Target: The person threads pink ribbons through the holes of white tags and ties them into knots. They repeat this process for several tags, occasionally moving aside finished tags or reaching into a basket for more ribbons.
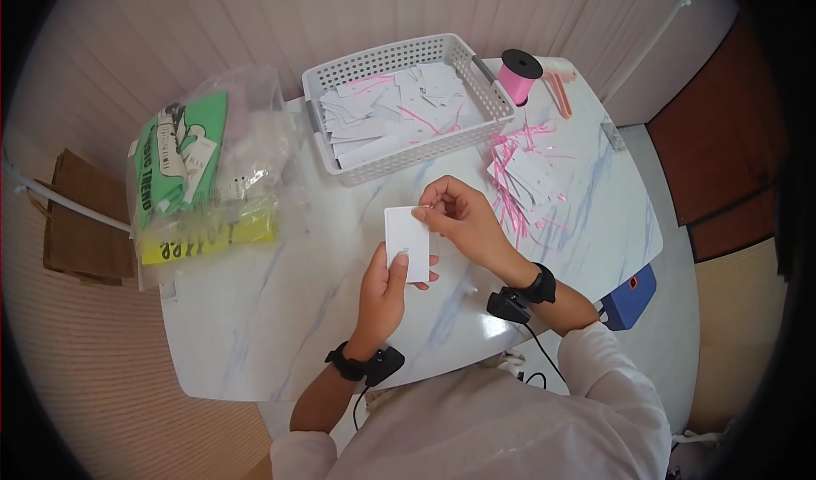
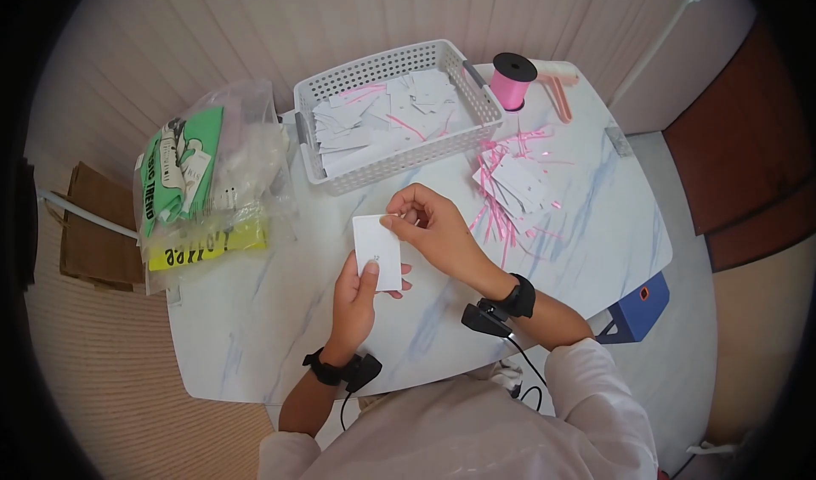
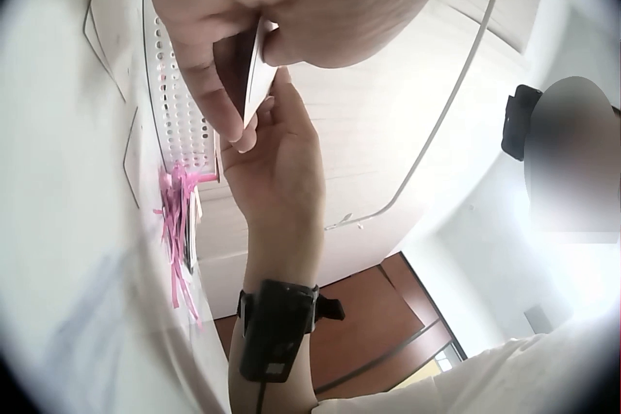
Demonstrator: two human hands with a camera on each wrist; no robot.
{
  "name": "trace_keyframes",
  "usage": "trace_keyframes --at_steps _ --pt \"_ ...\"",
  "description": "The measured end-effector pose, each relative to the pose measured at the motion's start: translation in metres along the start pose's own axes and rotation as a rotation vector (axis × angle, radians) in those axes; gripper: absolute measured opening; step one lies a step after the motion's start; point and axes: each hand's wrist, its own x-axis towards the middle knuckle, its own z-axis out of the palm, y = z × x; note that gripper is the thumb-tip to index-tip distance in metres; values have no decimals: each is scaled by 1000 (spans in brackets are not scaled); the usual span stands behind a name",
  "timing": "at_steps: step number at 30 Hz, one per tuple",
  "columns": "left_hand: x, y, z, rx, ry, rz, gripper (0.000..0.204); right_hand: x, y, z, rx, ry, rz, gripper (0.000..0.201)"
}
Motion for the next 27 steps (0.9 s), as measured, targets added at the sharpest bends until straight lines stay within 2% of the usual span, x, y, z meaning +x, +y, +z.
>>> trace_keyframes --at_steps 7,27 --pt "-2 1 2 53 74 34 29 -6 -13 0 -54 -34 5 19" --pt "-5 0 5 59 56 107 27 -11 -19 1 -81 -14 -26 16"
